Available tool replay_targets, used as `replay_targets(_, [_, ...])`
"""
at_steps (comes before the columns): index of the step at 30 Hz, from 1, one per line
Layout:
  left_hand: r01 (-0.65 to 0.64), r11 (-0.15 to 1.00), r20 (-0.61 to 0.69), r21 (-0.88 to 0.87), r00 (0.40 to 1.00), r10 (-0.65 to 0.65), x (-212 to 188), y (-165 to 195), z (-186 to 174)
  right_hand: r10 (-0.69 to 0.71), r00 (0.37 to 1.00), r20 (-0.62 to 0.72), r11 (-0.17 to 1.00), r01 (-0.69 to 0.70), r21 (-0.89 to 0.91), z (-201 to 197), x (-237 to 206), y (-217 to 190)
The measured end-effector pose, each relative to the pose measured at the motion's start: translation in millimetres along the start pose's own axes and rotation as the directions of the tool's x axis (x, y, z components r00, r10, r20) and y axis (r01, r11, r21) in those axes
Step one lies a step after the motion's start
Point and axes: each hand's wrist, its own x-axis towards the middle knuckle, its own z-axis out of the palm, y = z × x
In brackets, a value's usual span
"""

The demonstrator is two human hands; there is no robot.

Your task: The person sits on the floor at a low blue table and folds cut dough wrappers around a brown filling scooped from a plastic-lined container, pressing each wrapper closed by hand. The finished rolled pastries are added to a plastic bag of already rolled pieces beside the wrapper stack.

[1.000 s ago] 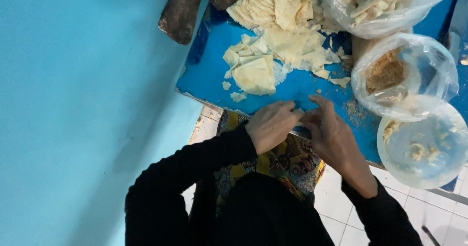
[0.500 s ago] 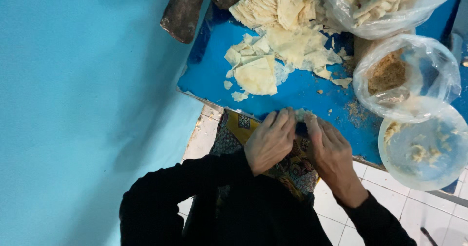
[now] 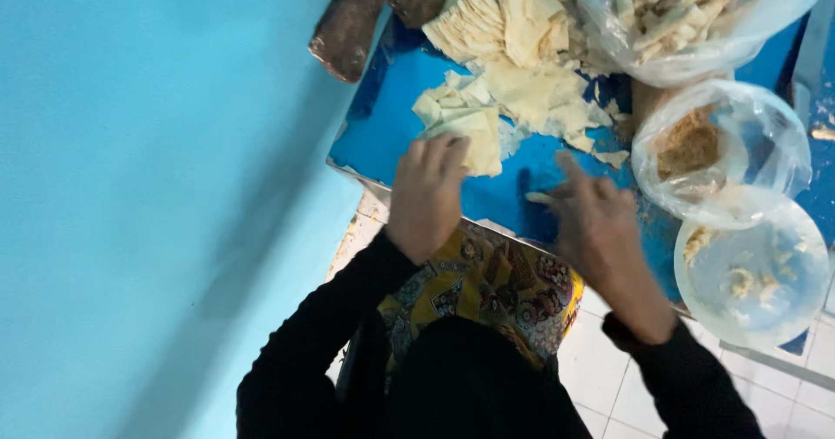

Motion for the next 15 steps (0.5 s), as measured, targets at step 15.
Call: replay_targets(15, [0.102,0.978,-0.079,-0.181,0.99,-0.118,17.0,-23.1,-11.4,-0.044,0.999,0.006,0.961,0.04,0.273,47.2,53.7,-56.7])
